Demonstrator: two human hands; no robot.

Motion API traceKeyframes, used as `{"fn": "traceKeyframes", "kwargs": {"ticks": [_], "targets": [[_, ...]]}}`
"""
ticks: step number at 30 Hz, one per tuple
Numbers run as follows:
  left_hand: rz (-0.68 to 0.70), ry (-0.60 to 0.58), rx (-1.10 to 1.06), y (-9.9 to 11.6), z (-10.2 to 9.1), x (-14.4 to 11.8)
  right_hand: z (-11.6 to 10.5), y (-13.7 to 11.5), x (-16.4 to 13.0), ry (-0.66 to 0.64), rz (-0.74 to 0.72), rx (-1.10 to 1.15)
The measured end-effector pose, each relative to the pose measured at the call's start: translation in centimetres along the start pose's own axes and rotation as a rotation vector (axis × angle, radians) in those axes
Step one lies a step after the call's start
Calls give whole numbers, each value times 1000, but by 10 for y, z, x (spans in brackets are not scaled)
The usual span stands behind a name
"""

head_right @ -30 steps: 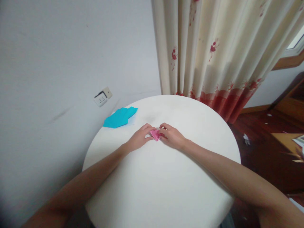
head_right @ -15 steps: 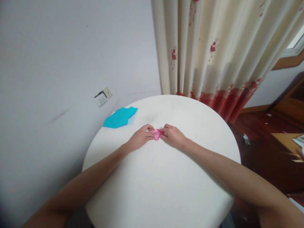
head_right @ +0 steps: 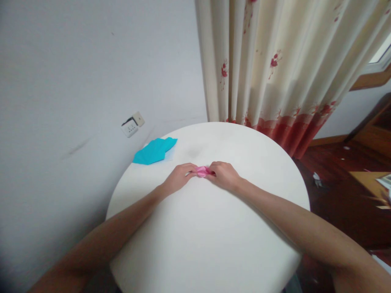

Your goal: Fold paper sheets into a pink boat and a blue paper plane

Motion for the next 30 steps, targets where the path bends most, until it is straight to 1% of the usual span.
{"fn": "traceKeyframes", "kwargs": {"ticks": [8, 12, 16, 22, 30], "targets": [[-27, 88, -28, -2, -2, 0, -2, -2, -2, 65, -8, -27], [-55, 97, -61, -3, -2, 0, -4, -6, -2, 67, -46, 18], [-92, 116, -46, -2, -4, 0, -3, -5, -2, 49, -73, 55], [-92, 104, -88, -2, -4, 0, -2, -2, -2, 45, -66, 65], [-48, 78, -173, 3, -4, 1, -5, -6, -2, 42, -73, 76]]}}
Point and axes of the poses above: each hand's wrist, its own x-axis towards the middle knuckle, its own z-axis out of the palm, y = z × x, the point moved 5 cm from there along x, towards the middle knuckle, and after that the axes turned 1 degree about x, right-handed, at the moved point
